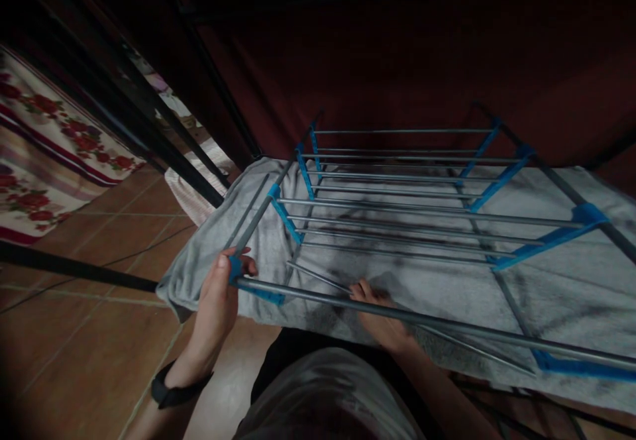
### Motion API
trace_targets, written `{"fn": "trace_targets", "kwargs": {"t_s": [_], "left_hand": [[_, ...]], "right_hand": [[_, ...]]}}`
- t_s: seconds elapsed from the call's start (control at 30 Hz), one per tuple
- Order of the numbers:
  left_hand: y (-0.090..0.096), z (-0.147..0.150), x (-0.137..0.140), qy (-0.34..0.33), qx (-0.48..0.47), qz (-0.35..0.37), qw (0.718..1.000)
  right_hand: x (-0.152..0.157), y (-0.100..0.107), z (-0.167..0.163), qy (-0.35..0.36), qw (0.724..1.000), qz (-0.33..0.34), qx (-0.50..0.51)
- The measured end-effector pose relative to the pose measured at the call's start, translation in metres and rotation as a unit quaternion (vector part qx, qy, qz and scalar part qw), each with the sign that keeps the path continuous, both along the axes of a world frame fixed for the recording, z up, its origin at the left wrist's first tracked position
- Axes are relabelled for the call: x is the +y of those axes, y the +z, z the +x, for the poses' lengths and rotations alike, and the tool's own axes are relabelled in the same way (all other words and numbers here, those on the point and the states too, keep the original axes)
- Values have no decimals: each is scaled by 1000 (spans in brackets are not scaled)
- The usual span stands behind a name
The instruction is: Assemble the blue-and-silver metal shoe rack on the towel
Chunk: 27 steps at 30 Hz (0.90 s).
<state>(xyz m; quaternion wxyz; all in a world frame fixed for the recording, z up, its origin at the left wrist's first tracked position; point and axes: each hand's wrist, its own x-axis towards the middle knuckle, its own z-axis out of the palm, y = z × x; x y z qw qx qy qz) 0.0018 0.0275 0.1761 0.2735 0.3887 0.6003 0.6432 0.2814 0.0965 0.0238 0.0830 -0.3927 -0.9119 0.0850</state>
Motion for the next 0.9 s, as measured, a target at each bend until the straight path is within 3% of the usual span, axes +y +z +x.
{"fn": "trace_targets", "kwargs": {"t_s": [0.27,0.43,0.9], "left_hand": [[-2,1,2,-18,-23,-7,1000],[-2,0,2,-39,-43,-6,998],[-1,1,3,-41,-46,-23,998]], "right_hand": [[-34,31,15,39,998,46,23],[-32,49,9,44,998,47,14],[-22,71,11,40,998,-12,-45]]}}
